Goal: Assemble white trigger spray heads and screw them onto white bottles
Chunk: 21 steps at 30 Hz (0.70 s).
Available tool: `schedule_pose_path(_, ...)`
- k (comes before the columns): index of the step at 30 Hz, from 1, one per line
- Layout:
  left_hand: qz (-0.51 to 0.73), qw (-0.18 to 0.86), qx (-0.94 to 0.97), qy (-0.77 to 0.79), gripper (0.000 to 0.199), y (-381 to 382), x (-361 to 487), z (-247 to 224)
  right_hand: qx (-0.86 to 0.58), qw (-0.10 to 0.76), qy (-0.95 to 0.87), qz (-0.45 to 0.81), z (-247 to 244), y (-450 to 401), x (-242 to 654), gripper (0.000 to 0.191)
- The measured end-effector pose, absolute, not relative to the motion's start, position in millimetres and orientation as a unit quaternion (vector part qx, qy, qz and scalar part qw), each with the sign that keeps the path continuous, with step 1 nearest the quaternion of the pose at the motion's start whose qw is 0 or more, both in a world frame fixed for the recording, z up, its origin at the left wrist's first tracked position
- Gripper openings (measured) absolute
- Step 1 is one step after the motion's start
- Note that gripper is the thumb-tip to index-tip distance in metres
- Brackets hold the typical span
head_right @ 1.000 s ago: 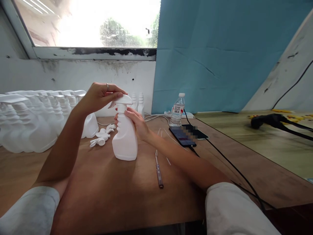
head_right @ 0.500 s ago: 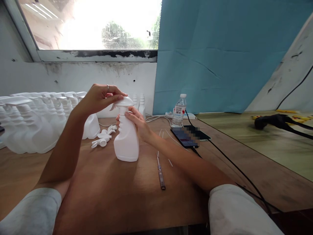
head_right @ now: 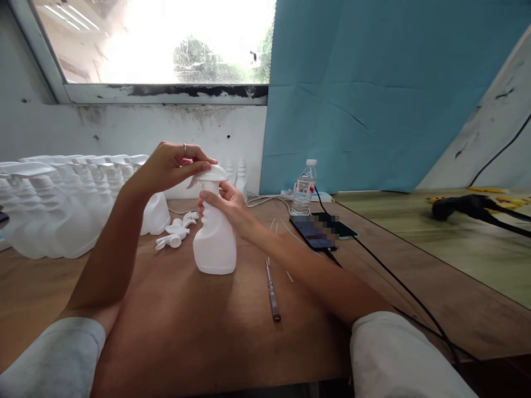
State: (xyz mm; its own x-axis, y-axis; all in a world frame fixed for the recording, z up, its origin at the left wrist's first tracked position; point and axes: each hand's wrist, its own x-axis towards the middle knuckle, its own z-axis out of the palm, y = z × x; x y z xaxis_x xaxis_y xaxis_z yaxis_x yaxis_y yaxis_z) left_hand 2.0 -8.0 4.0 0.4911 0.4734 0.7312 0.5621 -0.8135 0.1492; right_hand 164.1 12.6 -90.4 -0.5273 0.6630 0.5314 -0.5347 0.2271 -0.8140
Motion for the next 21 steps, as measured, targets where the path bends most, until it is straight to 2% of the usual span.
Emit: schedule_pose_path(21,-0.389,0.081,-0.86,-0.32,0.02,-17.8,4.2,6.8,-0.031,0.495,-0.605,0.623,-89.7,8.2,162.6,0.028)
